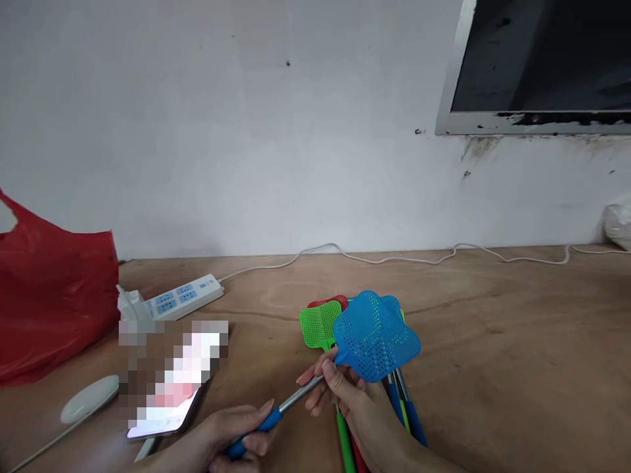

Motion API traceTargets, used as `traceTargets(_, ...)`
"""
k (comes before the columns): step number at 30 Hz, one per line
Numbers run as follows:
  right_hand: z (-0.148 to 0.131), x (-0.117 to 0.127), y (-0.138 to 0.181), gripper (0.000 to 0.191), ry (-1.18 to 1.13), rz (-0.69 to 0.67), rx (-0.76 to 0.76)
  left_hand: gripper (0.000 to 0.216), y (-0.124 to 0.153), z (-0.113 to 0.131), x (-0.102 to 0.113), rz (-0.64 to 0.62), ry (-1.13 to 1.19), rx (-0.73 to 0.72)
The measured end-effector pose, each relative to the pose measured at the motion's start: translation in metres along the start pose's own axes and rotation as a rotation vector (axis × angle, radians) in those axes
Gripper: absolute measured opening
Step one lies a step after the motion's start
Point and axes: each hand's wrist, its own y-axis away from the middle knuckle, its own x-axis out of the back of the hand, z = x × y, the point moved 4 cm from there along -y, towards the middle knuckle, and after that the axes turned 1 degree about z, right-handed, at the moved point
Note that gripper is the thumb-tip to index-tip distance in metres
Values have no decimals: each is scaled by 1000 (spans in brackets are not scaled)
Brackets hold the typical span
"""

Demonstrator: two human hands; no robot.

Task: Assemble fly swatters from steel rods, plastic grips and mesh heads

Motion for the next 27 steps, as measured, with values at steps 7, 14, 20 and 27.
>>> traceTargets(7,-6,2,-7,31,-66,48,-107,55,-2,-2,9,457,-508,-329)
traceTargets(14,-1,9,-18,32,-287,150,-211,31,1,-2,12,649,-1164,-414)
traceTargets(20,-4,-13,-27,29,-537,272,-262,25,-8,-9,18,678,-1112,-391)
traceTargets(27,-1,-39,-47,50,-507,233,-123,31,-12,-15,22,660,-868,-387)
